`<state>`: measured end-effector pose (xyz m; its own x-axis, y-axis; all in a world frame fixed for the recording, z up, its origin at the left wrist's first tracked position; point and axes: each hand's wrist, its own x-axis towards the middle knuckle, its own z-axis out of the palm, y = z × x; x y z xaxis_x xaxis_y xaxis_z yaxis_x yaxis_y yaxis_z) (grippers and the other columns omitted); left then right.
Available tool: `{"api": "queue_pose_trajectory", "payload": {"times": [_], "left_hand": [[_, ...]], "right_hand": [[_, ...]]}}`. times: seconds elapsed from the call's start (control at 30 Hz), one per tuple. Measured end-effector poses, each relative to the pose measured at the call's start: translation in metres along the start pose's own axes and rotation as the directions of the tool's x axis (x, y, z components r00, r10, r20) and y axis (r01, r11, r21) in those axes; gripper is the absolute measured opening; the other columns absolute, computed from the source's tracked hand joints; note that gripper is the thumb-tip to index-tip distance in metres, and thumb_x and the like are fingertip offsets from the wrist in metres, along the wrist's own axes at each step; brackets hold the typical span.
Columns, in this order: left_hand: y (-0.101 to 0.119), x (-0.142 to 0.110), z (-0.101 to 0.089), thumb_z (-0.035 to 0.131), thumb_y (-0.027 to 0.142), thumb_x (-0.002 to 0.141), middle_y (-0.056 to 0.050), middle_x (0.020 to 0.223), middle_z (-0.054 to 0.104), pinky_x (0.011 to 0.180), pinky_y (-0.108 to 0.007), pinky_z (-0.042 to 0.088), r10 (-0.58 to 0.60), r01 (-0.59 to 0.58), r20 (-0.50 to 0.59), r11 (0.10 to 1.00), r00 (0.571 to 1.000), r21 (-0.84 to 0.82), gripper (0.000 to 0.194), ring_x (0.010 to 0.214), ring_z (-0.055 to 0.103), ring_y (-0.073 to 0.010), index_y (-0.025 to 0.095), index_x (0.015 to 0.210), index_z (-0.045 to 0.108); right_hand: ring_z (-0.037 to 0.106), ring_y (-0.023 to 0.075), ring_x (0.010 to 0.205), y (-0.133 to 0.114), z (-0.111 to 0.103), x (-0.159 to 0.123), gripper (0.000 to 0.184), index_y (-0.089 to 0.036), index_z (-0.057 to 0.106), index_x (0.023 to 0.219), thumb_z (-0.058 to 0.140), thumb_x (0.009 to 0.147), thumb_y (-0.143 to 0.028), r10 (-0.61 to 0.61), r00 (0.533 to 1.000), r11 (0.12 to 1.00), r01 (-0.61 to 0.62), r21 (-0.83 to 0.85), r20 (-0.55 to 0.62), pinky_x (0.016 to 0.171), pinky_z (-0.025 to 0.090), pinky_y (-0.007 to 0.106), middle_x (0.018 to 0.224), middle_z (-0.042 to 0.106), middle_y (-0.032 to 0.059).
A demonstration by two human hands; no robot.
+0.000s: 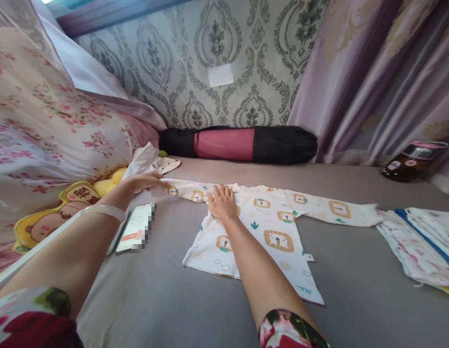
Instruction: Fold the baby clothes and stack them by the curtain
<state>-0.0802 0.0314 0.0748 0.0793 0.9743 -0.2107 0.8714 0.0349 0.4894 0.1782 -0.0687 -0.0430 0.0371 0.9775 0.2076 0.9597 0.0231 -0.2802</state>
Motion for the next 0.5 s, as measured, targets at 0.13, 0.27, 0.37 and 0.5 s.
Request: {"api": "queue_pose_trajectory", "payload": {"times": [0.13, 0.27, 0.37, 0.5], "left_hand": [[-0.012, 0.015, 0.006, 0.066, 0.03, 0.071, -0.005, 0.09, 0.069, 0.063, -0.024, 0.05, -0.055, 0.047, -0.078, 0.993, 0.995, -0.108, 0.032, 0.084, 0.066, -0.0212, 0.018, 0.101, 0.064], [-0.009, 0.031, 0.031, 0.056, 0.014, 0.075, -0.012, 0.095, 0.068, 0.077, -0.032, 0.051, -0.007, 0.055, -0.238, 0.979, 0.971, 0.198, 0.027, 0.097, 0.065, -0.0289, 0.012, 0.101, 0.064], [-0.005, 0.038, 0.052, 0.052, 0.015, 0.082, -0.02, 0.113, 0.063, 0.085, -0.04, 0.049, 0.046, 0.057, -0.302, 0.944, 0.952, 0.325, 0.028, 0.11, 0.059, -0.034, 0.011, 0.109, 0.059], [-0.006, 0.038, 0.071, 0.062, 0.03, 0.083, -0.023, 0.116, 0.059, 0.083, -0.042, 0.049, 0.076, 0.059, -0.293, 0.903, 0.953, 0.426, 0.033, 0.109, 0.058, -0.037, 0.011, 0.109, 0.057]], "right_hand": [[0.025, 0.0288, 0.141, -0.002, -0.003, 0.0, 0.057, -0.016, 0.034, 0.149, 0.029, 0.099, -0.044, 0.022, 0.999, 1.0, -0.022, 0.015, 0.036, 0.113, 0.014, 0.044, 0.152, 0.034, 0.0147], [0.024, 0.0287, 0.142, -0.003, -0.004, 0.0, 0.055, -0.023, 0.038, 0.147, 0.03, 0.098, -0.046, 0.034, 0.999, 0.999, -0.035, 0.01, 0.037, 0.113, 0.013, 0.045, 0.153, 0.033, 0.013], [0.024, 0.0294, 0.142, -0.003, -0.004, 0.0, 0.053, -0.024, 0.043, 0.144, 0.03, 0.098, -0.046, 0.036, 0.999, 0.999, -0.037, 0.011, 0.036, 0.113, 0.012, 0.046, 0.153, 0.034, 0.0124], [0.024, 0.0299, 0.142, -0.004, -0.002, -0.002, 0.052, -0.023, 0.044, 0.144, 0.031, 0.098, -0.045, 0.032, 0.999, 0.999, -0.032, 0.009, 0.012, 0.113, 0.012, 0.047, 0.152, 0.035, 0.0134]]}}
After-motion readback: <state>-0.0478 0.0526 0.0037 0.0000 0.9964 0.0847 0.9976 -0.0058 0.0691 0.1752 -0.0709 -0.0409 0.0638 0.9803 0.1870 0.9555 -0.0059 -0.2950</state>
